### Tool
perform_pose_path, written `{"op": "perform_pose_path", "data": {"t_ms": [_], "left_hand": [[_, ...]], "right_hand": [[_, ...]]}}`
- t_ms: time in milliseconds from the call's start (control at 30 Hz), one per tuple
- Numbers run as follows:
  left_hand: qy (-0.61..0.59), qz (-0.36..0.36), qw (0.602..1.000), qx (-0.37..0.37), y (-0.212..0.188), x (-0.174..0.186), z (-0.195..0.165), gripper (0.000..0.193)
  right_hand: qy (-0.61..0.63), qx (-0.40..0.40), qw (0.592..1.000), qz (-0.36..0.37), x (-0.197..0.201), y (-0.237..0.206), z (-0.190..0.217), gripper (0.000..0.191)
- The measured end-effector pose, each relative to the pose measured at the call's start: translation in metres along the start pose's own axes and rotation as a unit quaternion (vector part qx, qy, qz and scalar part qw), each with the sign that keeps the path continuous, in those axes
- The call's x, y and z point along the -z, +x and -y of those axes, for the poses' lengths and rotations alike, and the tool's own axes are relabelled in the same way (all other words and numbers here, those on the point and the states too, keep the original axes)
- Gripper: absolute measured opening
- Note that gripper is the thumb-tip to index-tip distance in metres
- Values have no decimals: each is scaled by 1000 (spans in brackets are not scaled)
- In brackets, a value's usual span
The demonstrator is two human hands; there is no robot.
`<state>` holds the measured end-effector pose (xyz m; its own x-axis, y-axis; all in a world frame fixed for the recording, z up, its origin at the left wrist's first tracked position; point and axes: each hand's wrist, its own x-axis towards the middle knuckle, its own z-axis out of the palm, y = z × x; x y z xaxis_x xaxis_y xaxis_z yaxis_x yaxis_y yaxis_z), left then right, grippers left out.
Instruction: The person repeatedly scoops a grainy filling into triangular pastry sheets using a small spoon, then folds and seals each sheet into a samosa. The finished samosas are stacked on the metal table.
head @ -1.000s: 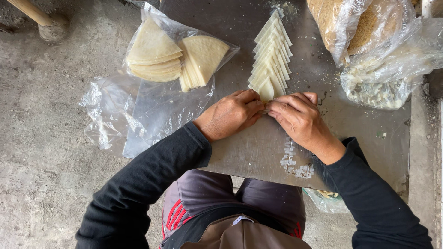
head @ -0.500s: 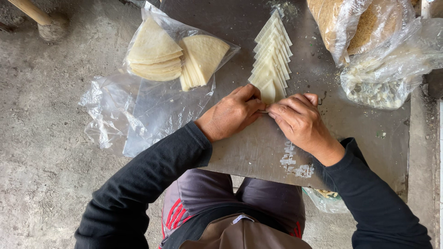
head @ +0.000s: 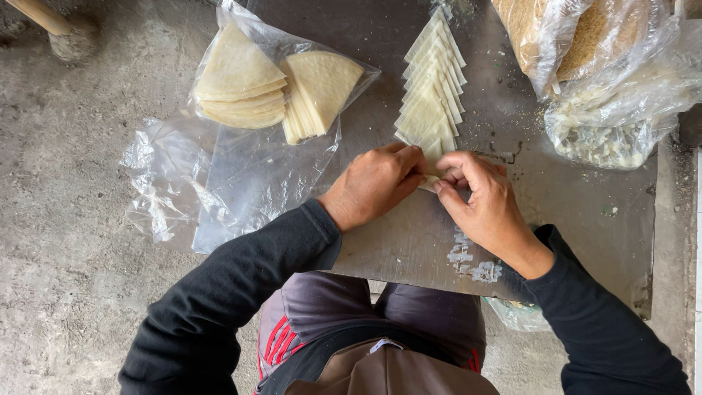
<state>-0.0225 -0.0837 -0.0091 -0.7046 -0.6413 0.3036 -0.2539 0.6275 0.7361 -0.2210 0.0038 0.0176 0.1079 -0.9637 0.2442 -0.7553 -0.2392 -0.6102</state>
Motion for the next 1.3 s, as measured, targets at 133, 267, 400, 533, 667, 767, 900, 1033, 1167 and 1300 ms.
{"op": "perform_pose_path", "data": {"t_ms": [133,267,400,533,667,767,900,1033,1167,1300], "left_hand": [[-22,-17,1000,14,2,0,0,17],[-59,-12,998,34,1,1,-1,15],[-37,-14,999,0,-1,2,-1,14],[-22,-20,1000,-4,-3,1,-2,16],[-15,-25,999,-16,-3,0,-1,16],[-9,-25,999,-17,-4,-1,-1,17],[-17,-31,999,-26,-4,0,-1,16],[-40,-21,999,-27,-4,4,-3,15],[-62,8,998,-24,-4,9,-5,17],[-44,5,998,-40,-5,11,-6,11]], "right_hand": [[-19,5,1000,-1,-2,1,4,10],[20,-19,1000,1,1,-1,6,15],[41,-4,999,-17,2,-4,3,15],[46,-48,998,-11,5,-6,-2,19],[34,-87,995,22,11,-7,-3,23],[38,-82,995,30,12,-8,0,26],[54,-78,995,16,9,-7,5,26],[45,-61,997,12,10,-7,6,20],[-40,4,999,-4,13,-8,5,12],[-59,13,998,-15,11,-6,5,11]]}}
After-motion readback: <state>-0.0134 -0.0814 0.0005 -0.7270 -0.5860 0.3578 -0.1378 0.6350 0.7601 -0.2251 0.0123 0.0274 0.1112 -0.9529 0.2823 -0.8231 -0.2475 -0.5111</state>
